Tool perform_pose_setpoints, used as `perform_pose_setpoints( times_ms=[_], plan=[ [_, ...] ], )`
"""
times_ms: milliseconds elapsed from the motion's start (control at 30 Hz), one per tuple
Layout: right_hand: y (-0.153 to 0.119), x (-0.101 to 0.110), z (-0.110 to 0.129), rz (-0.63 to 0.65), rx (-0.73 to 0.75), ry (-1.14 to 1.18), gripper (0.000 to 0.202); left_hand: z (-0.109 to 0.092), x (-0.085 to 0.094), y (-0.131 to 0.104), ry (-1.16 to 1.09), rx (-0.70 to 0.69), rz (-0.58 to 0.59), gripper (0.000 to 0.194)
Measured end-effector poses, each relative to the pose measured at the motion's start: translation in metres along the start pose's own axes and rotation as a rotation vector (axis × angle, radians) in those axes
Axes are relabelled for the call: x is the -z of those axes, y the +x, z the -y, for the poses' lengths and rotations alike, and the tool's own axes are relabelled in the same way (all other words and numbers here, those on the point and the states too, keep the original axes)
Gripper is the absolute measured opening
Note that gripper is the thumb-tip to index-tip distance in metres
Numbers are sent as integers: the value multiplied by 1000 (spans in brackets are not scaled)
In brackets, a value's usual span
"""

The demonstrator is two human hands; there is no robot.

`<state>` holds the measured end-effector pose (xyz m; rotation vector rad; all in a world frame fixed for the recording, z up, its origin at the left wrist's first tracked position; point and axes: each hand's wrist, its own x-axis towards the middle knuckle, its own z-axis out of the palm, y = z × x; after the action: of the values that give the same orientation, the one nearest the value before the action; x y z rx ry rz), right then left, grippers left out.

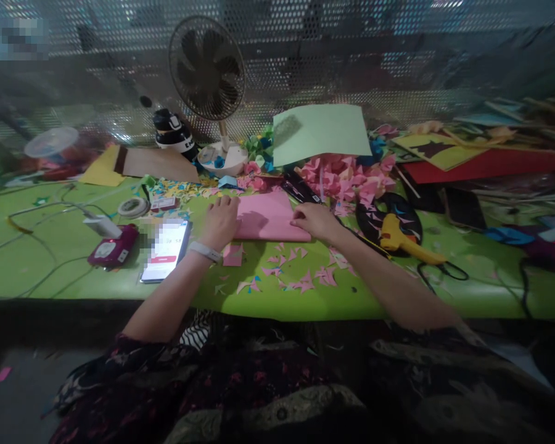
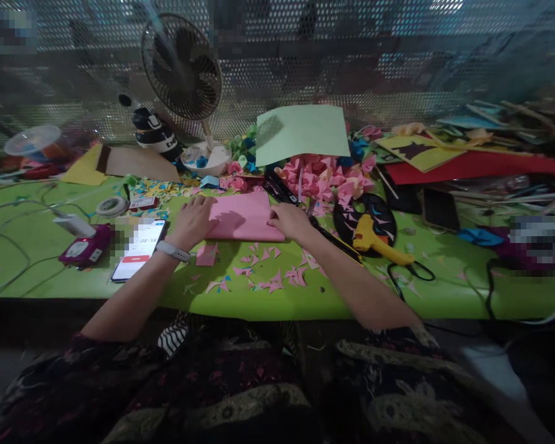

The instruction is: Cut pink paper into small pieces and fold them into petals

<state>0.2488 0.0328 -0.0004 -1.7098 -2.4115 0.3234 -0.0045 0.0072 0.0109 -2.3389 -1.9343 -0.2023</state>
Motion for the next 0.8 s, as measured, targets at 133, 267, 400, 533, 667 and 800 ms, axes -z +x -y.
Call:
perform_pose_setpoints(
  times_ms=[133,267,400,533,667,800],
  plan=[
    [-3,4,2,-35,8,-37,16,-10,0,6,-8,-154,142,29],
    [-3,6,5,-28,69,-76,9,-17,3,12,3,-168,190,28],
    [-2,6,5,31,84,-56,11,-28,4,9,16,-83,192,40],
    [-2,4,3,30,65,-14,12,-43,-5,-3,70,-43,105,41],
    [-3,4,3,30,83,-1,12,-50,-10,-12,81,-58,85,44],
    [-4,5,5,41,69,-23,14,-53,-9,-13,69,-78,45,65]
  ],
)
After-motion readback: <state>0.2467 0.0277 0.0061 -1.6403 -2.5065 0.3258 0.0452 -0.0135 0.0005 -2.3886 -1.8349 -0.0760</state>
